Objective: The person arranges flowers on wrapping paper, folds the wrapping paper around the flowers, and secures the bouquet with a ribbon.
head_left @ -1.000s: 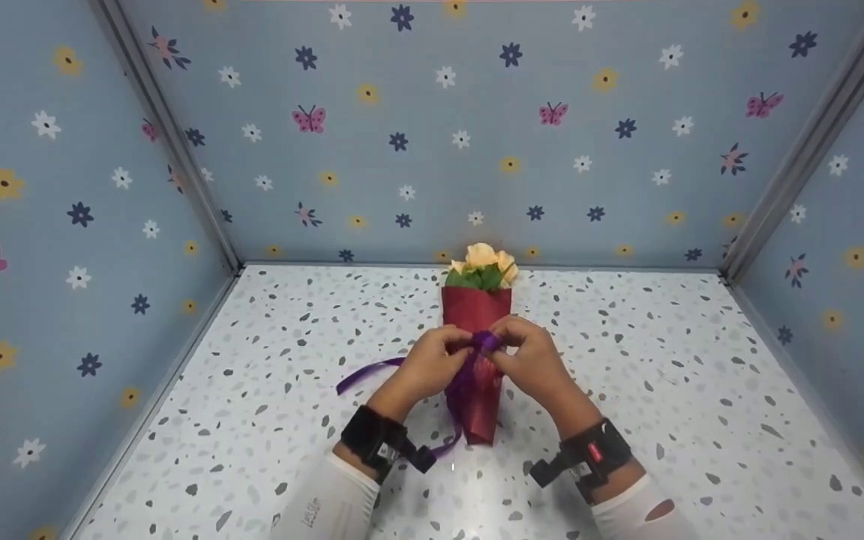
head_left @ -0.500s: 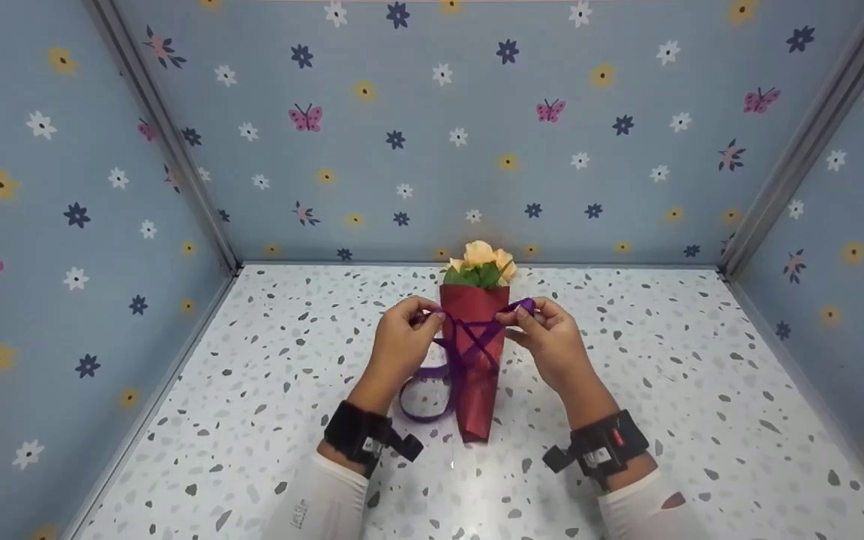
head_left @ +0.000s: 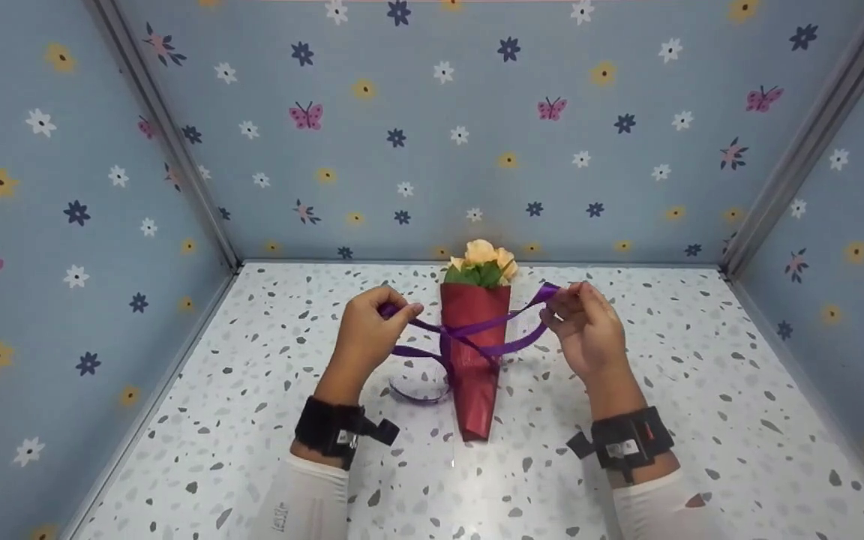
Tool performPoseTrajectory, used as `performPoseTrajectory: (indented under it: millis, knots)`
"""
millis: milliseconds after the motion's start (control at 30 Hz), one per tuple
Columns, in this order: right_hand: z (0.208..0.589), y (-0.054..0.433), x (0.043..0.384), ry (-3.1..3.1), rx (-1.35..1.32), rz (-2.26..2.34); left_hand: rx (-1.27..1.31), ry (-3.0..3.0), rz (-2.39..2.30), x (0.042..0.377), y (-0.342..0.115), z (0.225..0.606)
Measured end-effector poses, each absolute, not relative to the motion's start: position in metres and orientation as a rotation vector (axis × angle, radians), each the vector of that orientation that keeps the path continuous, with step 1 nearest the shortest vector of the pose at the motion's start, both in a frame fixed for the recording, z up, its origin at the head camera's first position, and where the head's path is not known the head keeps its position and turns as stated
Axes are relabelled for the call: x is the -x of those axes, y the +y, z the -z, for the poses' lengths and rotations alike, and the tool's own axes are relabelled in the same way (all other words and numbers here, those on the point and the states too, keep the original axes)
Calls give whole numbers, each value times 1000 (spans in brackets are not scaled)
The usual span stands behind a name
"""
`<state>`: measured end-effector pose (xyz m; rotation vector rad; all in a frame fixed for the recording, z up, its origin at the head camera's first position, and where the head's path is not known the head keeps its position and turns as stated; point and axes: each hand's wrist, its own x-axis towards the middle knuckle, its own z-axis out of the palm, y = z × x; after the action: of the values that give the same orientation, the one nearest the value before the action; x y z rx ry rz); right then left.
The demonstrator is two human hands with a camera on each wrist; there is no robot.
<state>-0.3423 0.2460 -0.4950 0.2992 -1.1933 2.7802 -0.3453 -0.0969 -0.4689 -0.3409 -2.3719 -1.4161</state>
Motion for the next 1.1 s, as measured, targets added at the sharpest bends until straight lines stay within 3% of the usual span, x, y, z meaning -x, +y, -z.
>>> performPoseTrajectory:
  millis: [200,500,767,1100]
  knots:
    - [493,242,341,-1369,-294,-2775,420,-2388,1401,342,-89,469]
    - [492,244,347,-1304,-23,-2739,451,-2422,1327,341,-84,470]
    - [487,273,350,-1102,118,-2697,413,-2553,835,343,-102,468]
    - [502,295,356,-1327,256,-2518,203,-2609,401,352,-135,477]
